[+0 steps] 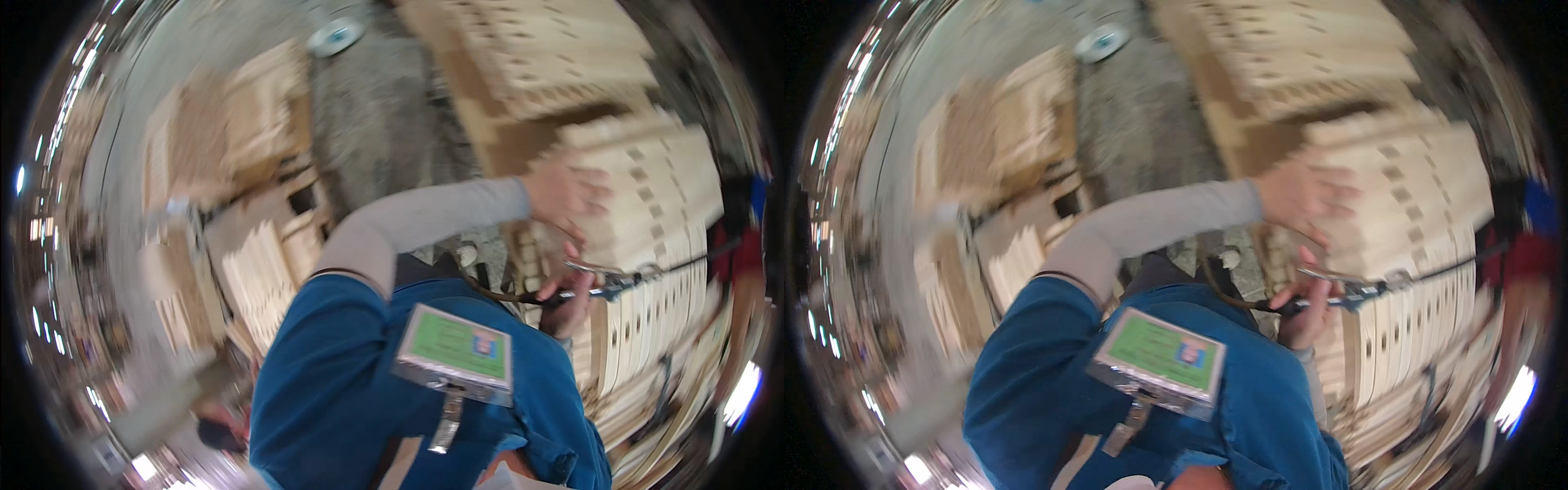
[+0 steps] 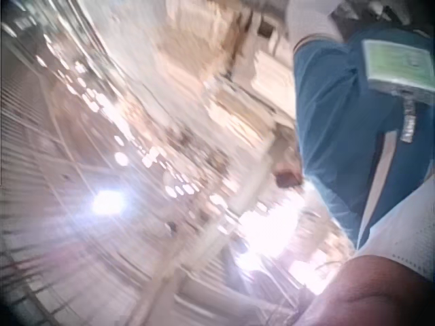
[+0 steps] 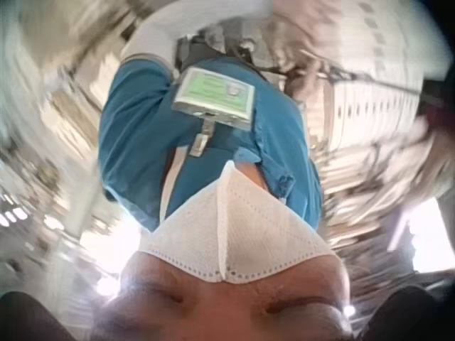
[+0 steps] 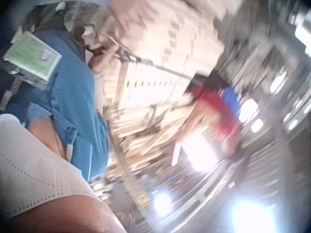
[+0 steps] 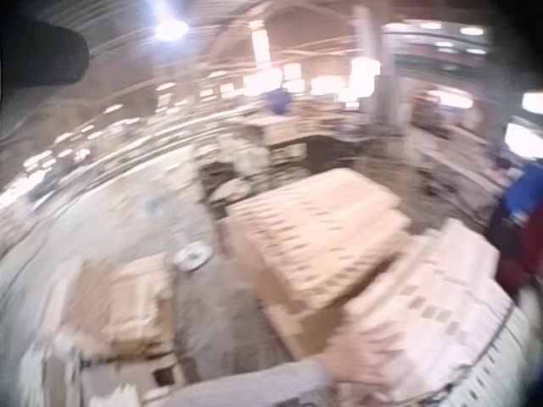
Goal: The person applies a white liquid to the edges of stacked wooden slats using a brush and a metal cup. They then use a spray gun to coat the slats and stack them. The person repeats the brushing and spraying process on additional slats.
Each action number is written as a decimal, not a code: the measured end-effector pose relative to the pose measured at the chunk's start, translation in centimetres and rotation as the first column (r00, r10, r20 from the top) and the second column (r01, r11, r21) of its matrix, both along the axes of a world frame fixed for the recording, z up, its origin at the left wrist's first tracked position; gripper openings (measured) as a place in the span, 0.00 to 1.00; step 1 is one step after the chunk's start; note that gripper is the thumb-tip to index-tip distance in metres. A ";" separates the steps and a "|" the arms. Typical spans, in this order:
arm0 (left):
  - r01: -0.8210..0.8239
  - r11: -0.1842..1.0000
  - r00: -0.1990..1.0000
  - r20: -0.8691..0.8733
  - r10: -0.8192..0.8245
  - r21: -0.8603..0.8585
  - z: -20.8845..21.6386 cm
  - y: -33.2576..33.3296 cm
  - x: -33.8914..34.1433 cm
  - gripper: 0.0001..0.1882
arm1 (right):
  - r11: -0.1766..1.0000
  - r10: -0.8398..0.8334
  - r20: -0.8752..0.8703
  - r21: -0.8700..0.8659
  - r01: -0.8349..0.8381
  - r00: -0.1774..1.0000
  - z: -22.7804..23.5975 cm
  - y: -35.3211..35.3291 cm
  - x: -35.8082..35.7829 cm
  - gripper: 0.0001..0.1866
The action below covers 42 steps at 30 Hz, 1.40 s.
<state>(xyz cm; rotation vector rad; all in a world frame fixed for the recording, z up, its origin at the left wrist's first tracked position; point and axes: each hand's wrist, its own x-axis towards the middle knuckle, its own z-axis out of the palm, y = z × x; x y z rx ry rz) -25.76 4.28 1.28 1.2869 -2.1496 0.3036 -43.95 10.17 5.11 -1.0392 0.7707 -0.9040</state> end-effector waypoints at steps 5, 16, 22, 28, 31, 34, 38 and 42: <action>-0.432 0.886 0.810 -0.361 0.463 0.167 -4.8 10.8 -1.4 0.25 | 0.971 0.241 -0.011 -0.004 -0.241 0.971 0.2 1.9 3.1 0.12; -0.363 0.012 -0.542 -0.222 0.811 0.932 -23.2 51.1 -8.4 0.20 | 0.564 0.795 -0.354 0.134 -0.815 0.492 -0.4 13.3 12.5 0.12; 0.050 -0.100 -0.999 0.050 -0.011 0.994 -32.4 67.6 -19.1 0.32 | 0.291 0.867 -0.496 0.405 -0.867 0.059 -7.5 23.0 15.9 0.14; -0.103 0.249 -0.632 0.130 -0.764 0.963 -35.4 74.8 -20.7 0.43 | 0.066 0.786 -0.517 0.614 -0.786 -0.338 -17.2 31.6 18.3 0.18; -0.235 0.230 -0.493 0.088 -0.866 0.945 -37.1 76.9 -19.7 0.43 | 0.041 0.746 -0.477 0.729 -0.683 -0.464 -22.5 35.1 19.3 0.21; -0.413 0.242 -0.419 0.053 -0.906 0.878 -39.7 79.2 -19.6 0.42 | 0.052 0.772 -0.432 0.774 -0.632 -0.466 -27.8 38.5 20.8 0.24; -0.533 0.248 -0.344 0.061 -0.937 0.809 -42.0 79.5 -20.0 0.38 | 0.084 0.856 -0.349 0.821 -0.565 -0.380 -33.1 43.5 22.3 0.25; -0.575 0.313 -0.394 0.079 -0.916 0.756 -41.5 77.6 -20.7 0.38 | 0.048 0.925 -0.241 0.841 -0.539 -0.295 -38.2 47.5 22.1 0.26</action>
